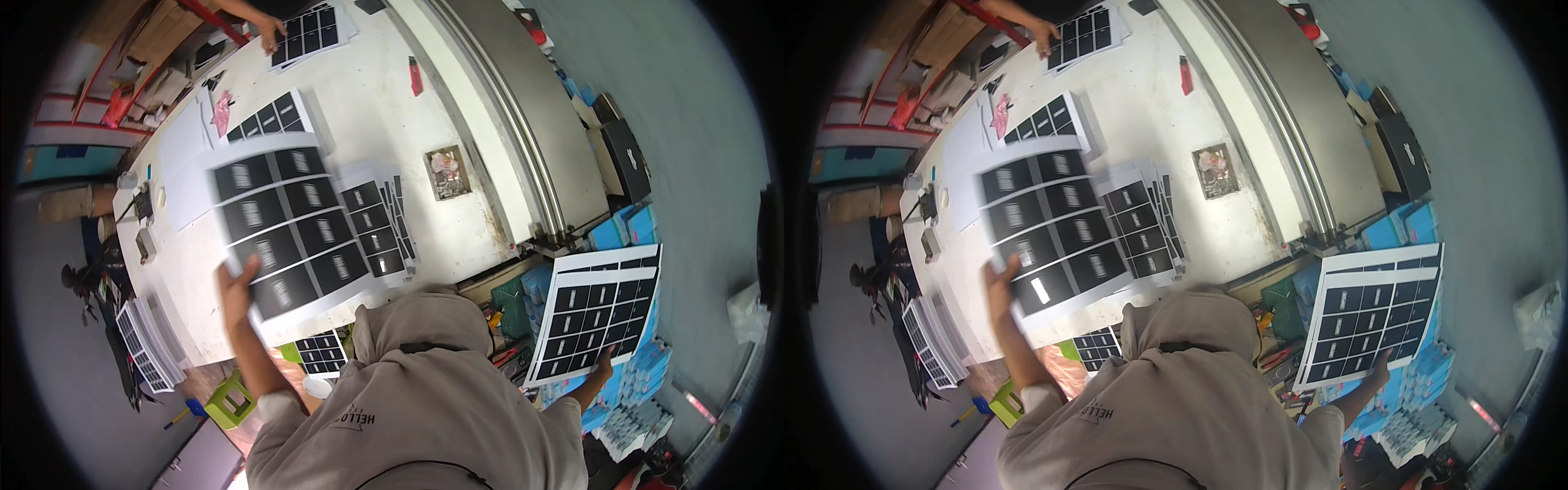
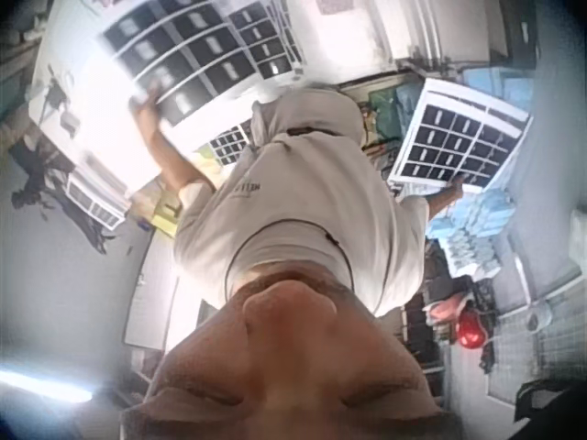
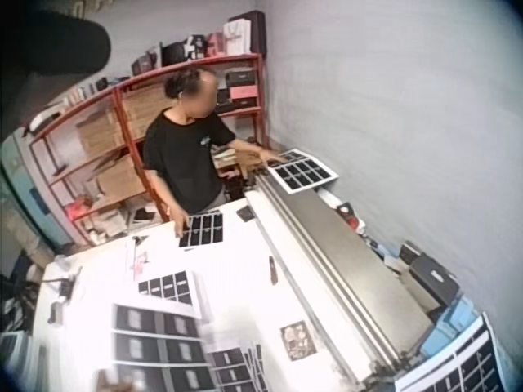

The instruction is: The person repeatedly picks up small solar panels from a table and stacks them into a neat pile. The person handles the panels one at a time, aligning them carefully before placing them on top of the existing stack.

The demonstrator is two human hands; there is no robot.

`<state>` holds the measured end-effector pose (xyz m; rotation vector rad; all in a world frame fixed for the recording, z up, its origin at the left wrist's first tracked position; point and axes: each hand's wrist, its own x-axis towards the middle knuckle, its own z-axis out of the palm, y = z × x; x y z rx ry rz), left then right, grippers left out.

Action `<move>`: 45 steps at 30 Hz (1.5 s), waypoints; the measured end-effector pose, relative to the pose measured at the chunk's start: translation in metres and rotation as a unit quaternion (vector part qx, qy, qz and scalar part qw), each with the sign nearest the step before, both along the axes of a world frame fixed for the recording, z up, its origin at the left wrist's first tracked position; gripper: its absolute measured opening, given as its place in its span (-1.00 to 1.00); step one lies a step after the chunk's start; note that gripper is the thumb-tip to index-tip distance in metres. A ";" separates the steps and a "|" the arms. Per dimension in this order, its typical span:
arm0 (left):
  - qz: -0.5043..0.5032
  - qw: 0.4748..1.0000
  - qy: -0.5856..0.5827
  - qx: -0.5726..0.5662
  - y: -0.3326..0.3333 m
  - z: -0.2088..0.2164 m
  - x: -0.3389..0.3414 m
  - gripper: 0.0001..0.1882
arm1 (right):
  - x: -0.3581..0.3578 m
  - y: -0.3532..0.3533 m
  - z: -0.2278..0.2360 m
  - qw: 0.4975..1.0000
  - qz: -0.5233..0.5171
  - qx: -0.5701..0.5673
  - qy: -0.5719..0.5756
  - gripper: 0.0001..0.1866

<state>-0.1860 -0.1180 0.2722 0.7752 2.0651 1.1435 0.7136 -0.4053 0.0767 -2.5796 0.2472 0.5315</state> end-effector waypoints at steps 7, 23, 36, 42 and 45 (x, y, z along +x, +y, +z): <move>-0.086 0.918 0.159 -0.353 -0.042 -0.292 0.000 0.04 | 0.017 0.018 0.022 0.904 0.136 -0.381 -0.137 -0.03; -0.190 0.898 0.365 -0.154 0.035 -0.280 0.126 0.25 | 0.028 0.419 0.153 0.690 0.236 0.649 -0.216 -0.74; -0.279 0.895 0.346 0.023 0.131 -0.251 0.205 -0.02 | -0.086 0.581 0.048 0.780 0.200 0.563 -0.186 -0.75; -0.328 0.917 0.213 0.080 0.195 -0.250 0.267 -0.12 | -0.102 0.544 0.009 0.744 0.522 0.395 0.138 -0.78; -0.305 0.949 0.016 0.075 0.216 -0.234 0.292 -0.24 | -0.125 0.488 0.020 0.754 0.601 0.174 -0.197 -0.65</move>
